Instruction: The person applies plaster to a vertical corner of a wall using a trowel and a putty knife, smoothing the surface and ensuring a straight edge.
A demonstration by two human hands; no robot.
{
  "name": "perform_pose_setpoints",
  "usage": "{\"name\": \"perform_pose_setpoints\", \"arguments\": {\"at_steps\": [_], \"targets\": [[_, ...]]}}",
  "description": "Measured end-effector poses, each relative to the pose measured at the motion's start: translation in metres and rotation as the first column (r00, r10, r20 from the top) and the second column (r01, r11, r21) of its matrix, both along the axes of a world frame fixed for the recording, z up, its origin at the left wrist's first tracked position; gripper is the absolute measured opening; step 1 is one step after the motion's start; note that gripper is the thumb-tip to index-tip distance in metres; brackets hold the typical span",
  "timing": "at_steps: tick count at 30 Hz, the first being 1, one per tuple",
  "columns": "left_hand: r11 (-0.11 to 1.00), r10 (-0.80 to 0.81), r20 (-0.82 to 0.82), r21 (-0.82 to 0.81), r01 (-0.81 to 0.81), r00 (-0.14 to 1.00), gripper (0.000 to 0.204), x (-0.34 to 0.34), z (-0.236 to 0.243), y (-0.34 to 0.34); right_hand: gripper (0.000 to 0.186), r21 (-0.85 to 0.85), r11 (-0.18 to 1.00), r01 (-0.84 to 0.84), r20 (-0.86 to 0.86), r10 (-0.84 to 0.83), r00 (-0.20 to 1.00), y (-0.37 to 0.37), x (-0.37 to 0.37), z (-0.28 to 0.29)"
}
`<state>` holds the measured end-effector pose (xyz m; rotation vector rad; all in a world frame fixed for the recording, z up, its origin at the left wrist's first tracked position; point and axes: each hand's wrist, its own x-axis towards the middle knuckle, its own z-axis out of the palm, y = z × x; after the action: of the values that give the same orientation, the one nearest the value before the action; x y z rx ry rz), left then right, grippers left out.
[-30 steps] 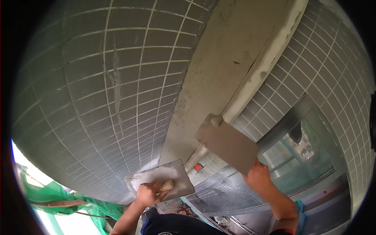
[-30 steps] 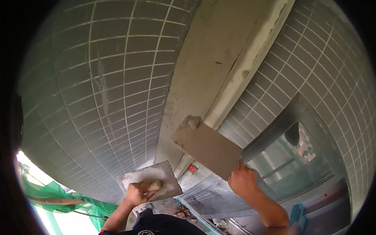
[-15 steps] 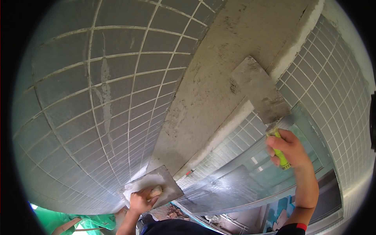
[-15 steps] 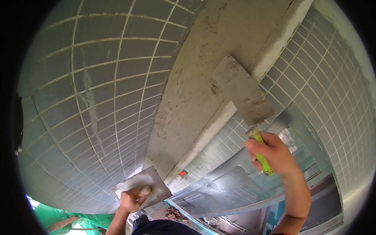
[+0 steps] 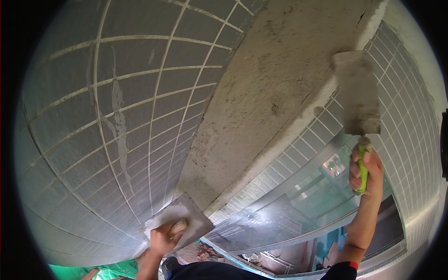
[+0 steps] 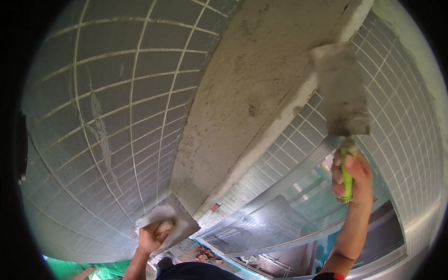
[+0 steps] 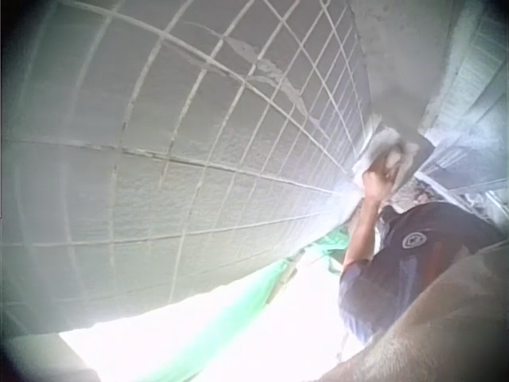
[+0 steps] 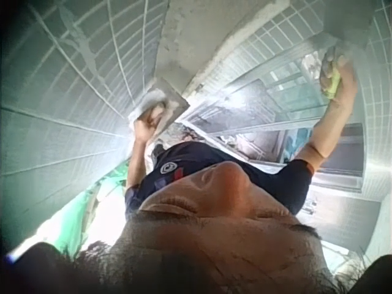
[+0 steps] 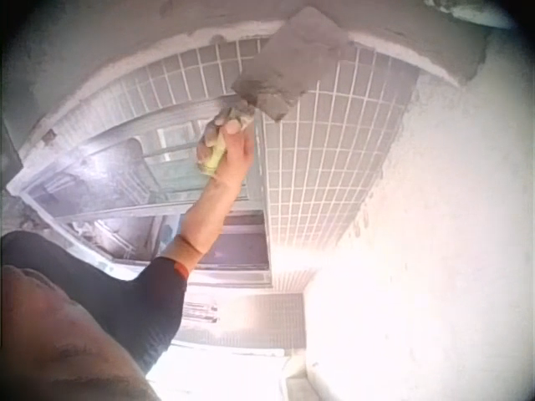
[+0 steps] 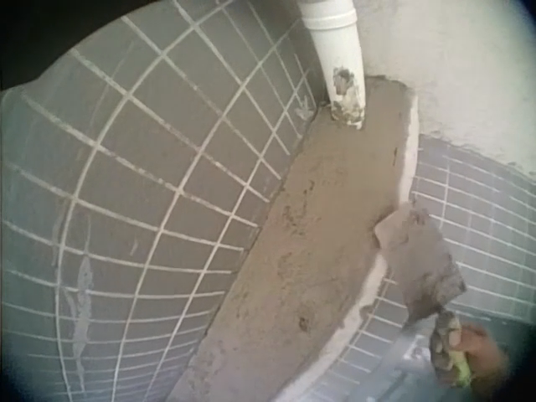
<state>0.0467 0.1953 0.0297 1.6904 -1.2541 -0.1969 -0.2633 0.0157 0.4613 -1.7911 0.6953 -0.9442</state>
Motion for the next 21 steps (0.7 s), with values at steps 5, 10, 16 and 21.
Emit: {"name": "perform_pose_setpoints", "arguments": {"at_steps": [5,10,16,21], "targets": [[0.981,-0.175,-0.393,-0.144,0.127,0.903,0.028,-0.001,0.061,-0.057,0.041,-0.284,0.957,0.061,0.273,0.02,0.962,-0.03,0.005,-0.074],[0.89,-0.335,-0.347,-0.423,0.172,0.876,0.031,-0.004,0.158,-0.145,0.025,-0.168,0.957,0.238,0.334,-0.171,0.927,-0.084,0.054,-0.191],[0.765,-0.463,-0.211,-0.586,0.268,0.861,0.028,0.001,0.293,-0.203,0.031,-0.047,0.966,0.254,0.431,-0.21,0.878,-0.111,0.105,-0.242],[0.731,-0.397,-0.073,-0.629,0.267,0.915,0.032,0.002,0.334,-0.231,0.037,0.097,0.98,0.175,0.448,-0.2,0.872,-0.109,0.11,-0.241]]}}
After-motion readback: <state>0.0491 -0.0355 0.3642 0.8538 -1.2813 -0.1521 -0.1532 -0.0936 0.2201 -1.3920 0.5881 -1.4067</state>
